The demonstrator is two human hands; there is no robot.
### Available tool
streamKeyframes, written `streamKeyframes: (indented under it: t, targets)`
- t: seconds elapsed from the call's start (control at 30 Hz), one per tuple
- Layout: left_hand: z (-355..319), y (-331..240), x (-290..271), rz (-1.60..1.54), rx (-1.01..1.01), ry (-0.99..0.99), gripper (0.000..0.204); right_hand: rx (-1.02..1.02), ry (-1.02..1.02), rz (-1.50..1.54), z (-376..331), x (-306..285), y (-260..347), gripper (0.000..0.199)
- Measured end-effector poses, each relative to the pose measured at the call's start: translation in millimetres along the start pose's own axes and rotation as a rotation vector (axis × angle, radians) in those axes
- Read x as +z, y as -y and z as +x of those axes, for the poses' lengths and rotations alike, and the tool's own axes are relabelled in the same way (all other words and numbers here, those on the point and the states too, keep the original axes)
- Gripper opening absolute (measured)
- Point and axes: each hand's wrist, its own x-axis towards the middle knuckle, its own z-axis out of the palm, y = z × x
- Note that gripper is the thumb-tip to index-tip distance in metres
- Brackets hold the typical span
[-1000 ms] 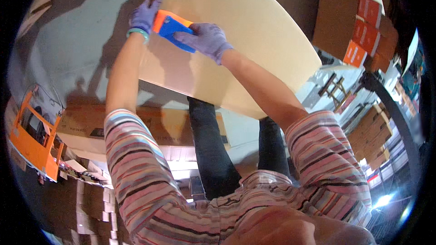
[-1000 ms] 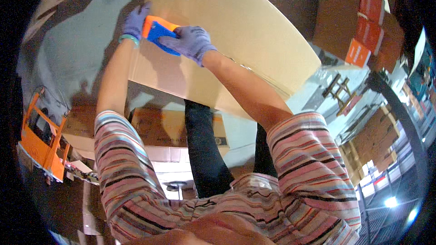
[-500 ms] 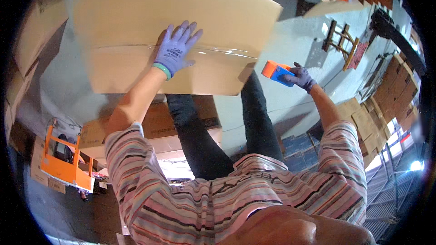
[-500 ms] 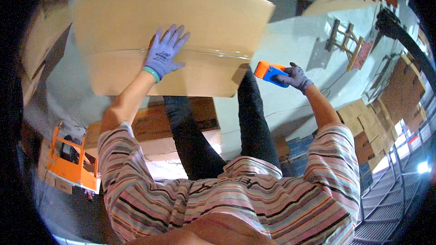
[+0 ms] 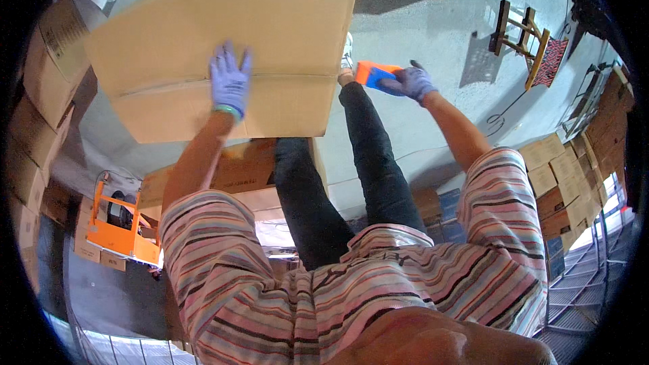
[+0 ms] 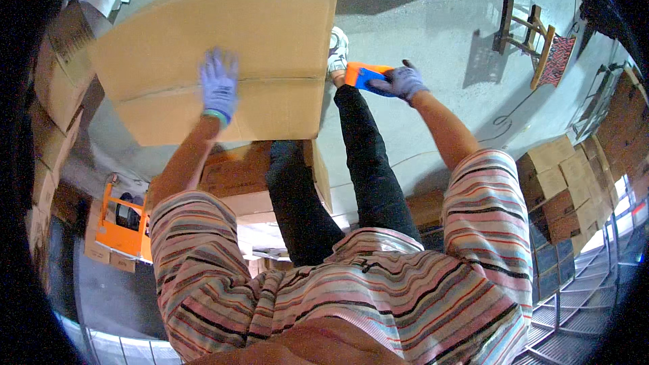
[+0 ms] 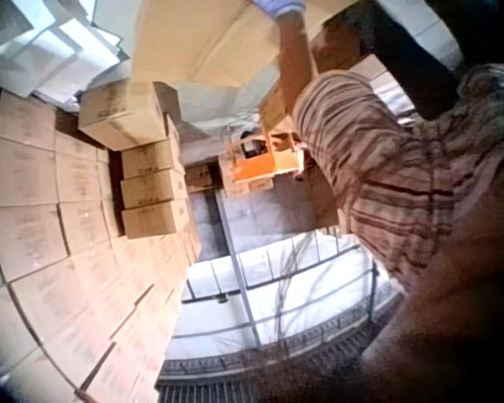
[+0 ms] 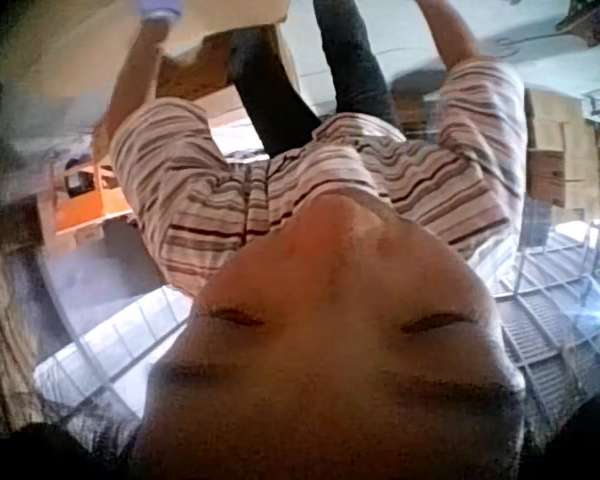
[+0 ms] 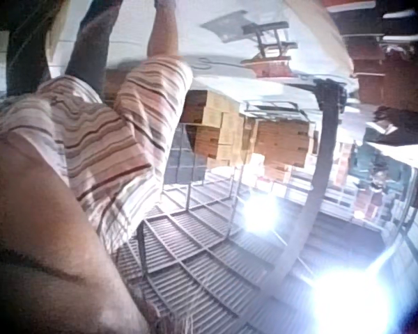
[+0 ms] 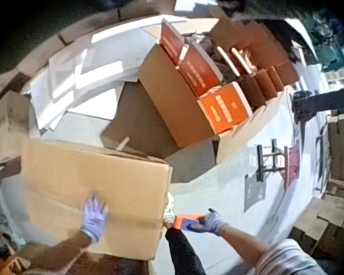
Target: The person prepares a cardboard box, fills it with orange boxed items and small round containers, seals the box with a tape dispenser, and then plugs in an electrical cable.
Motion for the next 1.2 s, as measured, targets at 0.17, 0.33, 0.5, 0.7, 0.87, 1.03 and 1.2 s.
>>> streamKeyframes:
  t: [0.17, 0.33, 0.5, 0.7, 0.87, 1.03, 1.2]
  targets:
    - [10, -127, -65, -0.457, 0.601, -0.034, 0.066, 0.169, 0.011, -0.041, 35, 3, 57, 0.072]
    - [27, -187, -27, -0.142, 0.52, -0.063, 0.071, 0.356, 0.055, 0.065, 47, 46, 81, 0.067]
    - [29, -115, 14, -0.544, 0.674, -0.412, 0.056, 0.534, 0.123, 0.241, 44, 79, 102, 0.07]
    - [-13, 151, 71, -0.339, -0.157, -0.459, 0.058, 0.573, 0.031, -0.262, -46, 82, -28, 0.063]
    - [-38, 143, 122, -0.245, -0.925, -0.432, 0.071, 0.458, 0.113, -0.558, -133, 75, -42, 0.049]
    - [-103, -13, 28, -0.975, -0.607, -0.321, 0.071, 0.563, -0.108, -0.126, -215, 31, -8, 0.062]
    - [-312, -13, -94, -1.404, -0.652, -0.675, 0.051, 0.38, -0.339, -0.179, -238, -64, 84, 0.066]
